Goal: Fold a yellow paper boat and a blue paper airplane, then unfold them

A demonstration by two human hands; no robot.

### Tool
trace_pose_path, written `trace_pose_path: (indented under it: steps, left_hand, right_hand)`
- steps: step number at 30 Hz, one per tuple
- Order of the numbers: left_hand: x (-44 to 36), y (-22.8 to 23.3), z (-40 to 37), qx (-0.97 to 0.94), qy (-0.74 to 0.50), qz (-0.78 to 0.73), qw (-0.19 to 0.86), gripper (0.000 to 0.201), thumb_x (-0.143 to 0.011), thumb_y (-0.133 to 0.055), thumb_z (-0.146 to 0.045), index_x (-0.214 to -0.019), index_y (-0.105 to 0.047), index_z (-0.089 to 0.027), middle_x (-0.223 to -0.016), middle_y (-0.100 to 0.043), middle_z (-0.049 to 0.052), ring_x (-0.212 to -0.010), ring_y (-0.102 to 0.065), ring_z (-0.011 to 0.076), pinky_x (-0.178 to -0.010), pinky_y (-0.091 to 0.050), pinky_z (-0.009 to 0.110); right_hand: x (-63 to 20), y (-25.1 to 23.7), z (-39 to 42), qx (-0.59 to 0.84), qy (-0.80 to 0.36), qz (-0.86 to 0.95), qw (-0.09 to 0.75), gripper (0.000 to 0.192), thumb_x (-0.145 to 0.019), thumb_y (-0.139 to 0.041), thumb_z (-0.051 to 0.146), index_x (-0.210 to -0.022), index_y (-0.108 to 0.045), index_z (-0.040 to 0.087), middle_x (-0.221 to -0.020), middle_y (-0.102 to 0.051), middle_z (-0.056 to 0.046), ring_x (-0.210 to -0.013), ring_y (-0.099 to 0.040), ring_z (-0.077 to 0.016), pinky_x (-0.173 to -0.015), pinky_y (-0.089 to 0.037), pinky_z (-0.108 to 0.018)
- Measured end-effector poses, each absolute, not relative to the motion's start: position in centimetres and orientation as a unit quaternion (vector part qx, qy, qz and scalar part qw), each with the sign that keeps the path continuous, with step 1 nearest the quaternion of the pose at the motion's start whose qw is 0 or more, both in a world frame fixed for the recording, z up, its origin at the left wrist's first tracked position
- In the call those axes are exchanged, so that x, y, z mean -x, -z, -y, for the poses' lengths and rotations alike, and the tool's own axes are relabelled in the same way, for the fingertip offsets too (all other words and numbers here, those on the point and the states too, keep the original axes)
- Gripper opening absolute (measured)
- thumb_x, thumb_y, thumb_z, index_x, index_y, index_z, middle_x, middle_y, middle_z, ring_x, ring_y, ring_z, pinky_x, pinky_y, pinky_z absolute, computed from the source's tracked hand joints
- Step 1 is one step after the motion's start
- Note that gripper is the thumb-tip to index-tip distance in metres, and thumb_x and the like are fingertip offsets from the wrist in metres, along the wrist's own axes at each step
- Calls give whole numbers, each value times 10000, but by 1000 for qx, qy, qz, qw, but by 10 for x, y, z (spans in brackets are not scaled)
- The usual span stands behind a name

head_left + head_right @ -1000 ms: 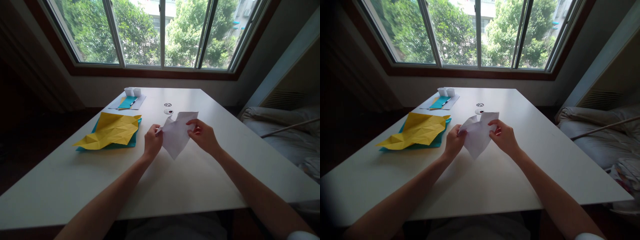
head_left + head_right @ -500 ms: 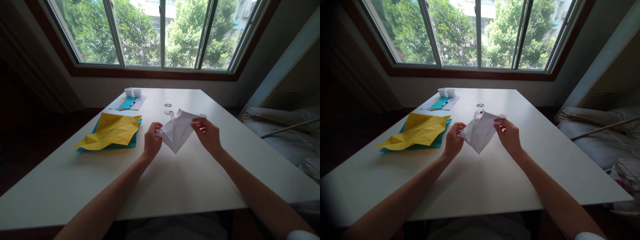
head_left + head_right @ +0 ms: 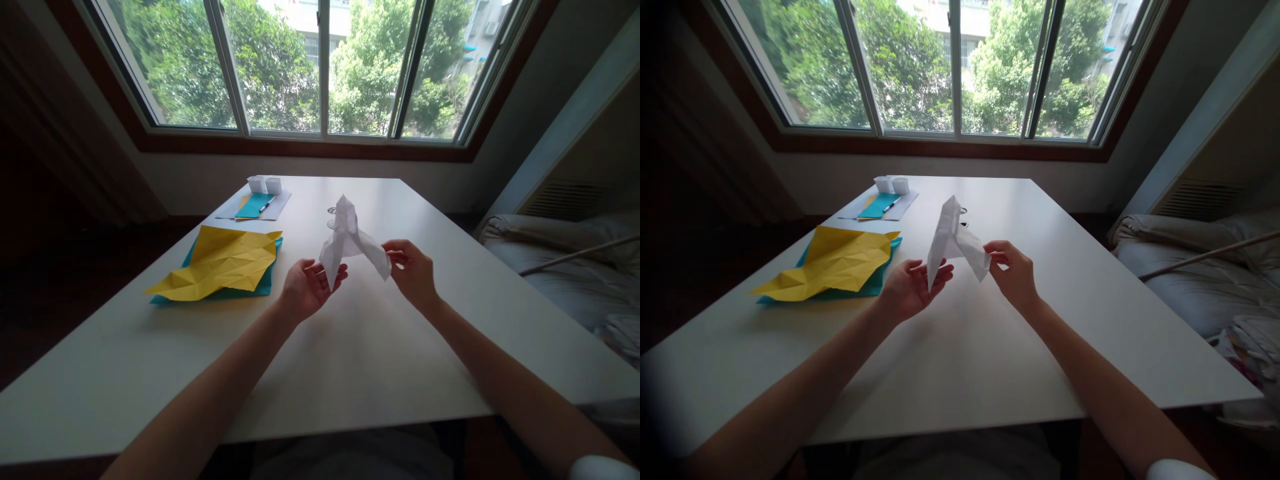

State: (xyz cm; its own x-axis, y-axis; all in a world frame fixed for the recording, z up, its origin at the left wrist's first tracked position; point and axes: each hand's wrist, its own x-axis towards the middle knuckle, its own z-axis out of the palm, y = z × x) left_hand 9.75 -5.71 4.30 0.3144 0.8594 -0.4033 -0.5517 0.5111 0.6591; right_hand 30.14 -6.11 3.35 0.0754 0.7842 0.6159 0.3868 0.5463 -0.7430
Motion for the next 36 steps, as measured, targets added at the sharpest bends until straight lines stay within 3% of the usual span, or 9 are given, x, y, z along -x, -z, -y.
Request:
trace_pose_path:
  steps: [3,6,10,14,18,25,29,33,36]
  left_hand:
    - [-96,-45,56,-175,-488,-326,790,282,-833,-437,-301,-905,-602,-84,-794,-684,116,-698,-664,168,-595,-546,236]
    - [-94,-46,55,-178,-522,-311,774,120,-818,-497,-170,-868,-589,-112,-695,-668,43,-607,-647,108,-579,-538,173]
    - [-94,-45,55,-246,-542,-262,760,125,-789,-507,-74,-866,-579,-142,-697,-659,-10,-593,-639,69,-565,-530,130]
    - [-97,-42,56,-300,-506,-263,765,161,-749,-533,-76,-879,-582,-157,-672,-649,-26,-545,-622,66,-506,-515,126]
    - [-98,-41,54,-296,-491,-314,757,145,-693,-520,-90,-812,-568,-160,-581,-611,-41,-445,-570,68,-428,-478,142]
    - [-93,-37,50,-285,-470,-344,761,118,-636,-514,-139,-746,-530,-181,-508,-539,-63,-361,-481,73,-341,-401,166]
    - [-92,-36,50,-295,-458,-351,762,35,-657,-525,-202,-675,-518,-173,-450,-486,-59,-326,-422,75,-309,-360,176]
    - [-94,-38,50,-318,-461,-359,746,87,-662,-557,-216,-733,-562,-165,-510,-527,-46,-391,-478,79,-351,-376,170]
    - [-95,-35,49,-393,-478,-397,678,153,-649,-590,-228,-780,-566,-154,-616,-570,-22,-495,-531,92,-437,-411,182]
  right_hand:
    - [-301,-29,58,417,-235,670,568,127,-704,-617,230,-827,-602,205,-846,-657,-7,-798,-639,-159,-787,-520,-328]
    - [-297,-26,56,376,-371,633,566,115,-682,-635,208,-794,-616,192,-949,-663,-28,-850,-634,-162,-816,-511,-326]
    - [-290,-31,56,362,-595,439,567,105,-700,-607,165,-800,-611,195,-893,-676,-10,-752,-645,-122,-724,-538,-248]
    - [-289,-35,57,359,-727,319,491,166,-851,-465,247,-894,-604,166,-804,-687,-29,-696,-658,-115,-653,-546,-200]
    - [-294,-33,55,360,-750,305,463,207,-875,-416,194,-857,-617,143,-748,-695,-23,-686,-663,-107,-684,-536,-179]
    - [-304,-29,52,331,-738,353,471,209,-866,-430,248,-962,-605,187,-897,-699,-6,-816,-652,-119,-764,-522,-237]
    - [-306,-30,53,347,-712,402,460,173,-833,-456,264,-887,-603,192,-789,-694,-11,-734,-653,-129,-714,-524,-251]
    - [-304,-34,54,355,-711,380,473,165,-780,-438,209,-775,-602,191,-695,-683,-7,-657,-643,-125,-655,-524,-238]
    - [-304,-36,51,381,-667,399,501,170,-732,-428,194,-723,-598,189,-666,-681,-16,-625,-643,-141,-606,-528,-245]
